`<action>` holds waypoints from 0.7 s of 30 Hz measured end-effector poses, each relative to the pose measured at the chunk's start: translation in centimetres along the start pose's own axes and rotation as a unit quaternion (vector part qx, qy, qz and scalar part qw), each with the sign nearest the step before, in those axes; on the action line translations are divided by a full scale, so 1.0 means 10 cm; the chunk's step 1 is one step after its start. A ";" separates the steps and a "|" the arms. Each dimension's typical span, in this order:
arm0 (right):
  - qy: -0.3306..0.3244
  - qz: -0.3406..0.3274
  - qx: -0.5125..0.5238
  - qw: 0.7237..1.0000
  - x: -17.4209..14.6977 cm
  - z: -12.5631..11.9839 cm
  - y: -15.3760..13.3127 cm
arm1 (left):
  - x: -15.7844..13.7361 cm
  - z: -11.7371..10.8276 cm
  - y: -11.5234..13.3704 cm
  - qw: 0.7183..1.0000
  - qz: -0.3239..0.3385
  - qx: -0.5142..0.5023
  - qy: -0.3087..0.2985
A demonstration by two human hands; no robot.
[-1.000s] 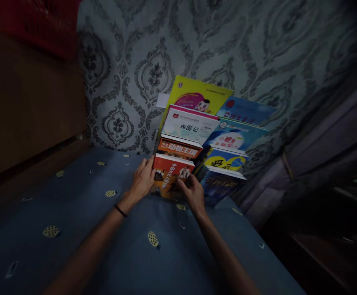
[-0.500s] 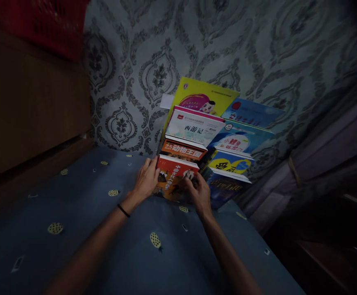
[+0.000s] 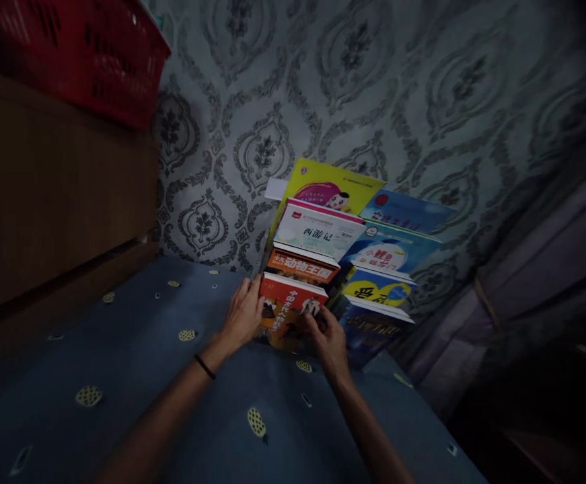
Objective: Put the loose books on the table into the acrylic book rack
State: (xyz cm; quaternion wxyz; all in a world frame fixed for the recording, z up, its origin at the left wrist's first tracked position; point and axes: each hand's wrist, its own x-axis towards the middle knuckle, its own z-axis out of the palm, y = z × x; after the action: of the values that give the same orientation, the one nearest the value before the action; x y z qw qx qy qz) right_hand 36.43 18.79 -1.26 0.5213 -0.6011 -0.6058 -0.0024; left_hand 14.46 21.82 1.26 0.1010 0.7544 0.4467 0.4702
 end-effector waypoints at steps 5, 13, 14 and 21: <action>-0.005 -0.003 0.023 1.000 -0.09 0.05 0.04 | 0.00 0.09 -0.10 0.999 0.009 -0.029 0.030; 0.016 -0.010 0.042 0.999 -0.38 -0.01 0.02 | -0.10 -0.02 -0.40 0.997 0.024 -0.031 0.062; 0.013 -0.013 0.043 0.999 -0.46 -0.02 0.01 | -0.15 -0.06 -0.47 0.998 0.028 -0.024 0.057; -0.105 -0.071 0.069 0.990 -1.12 -0.09 -0.15 | -0.79 -0.46 -0.91 1.000 0.004 0.013 0.012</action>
State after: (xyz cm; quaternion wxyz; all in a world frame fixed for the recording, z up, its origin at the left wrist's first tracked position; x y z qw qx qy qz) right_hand 32.91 9.68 -6.96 0.4937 -0.5161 -0.6968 0.0656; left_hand 4.23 19.76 -6.34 0.0837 0.7522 0.4507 0.4734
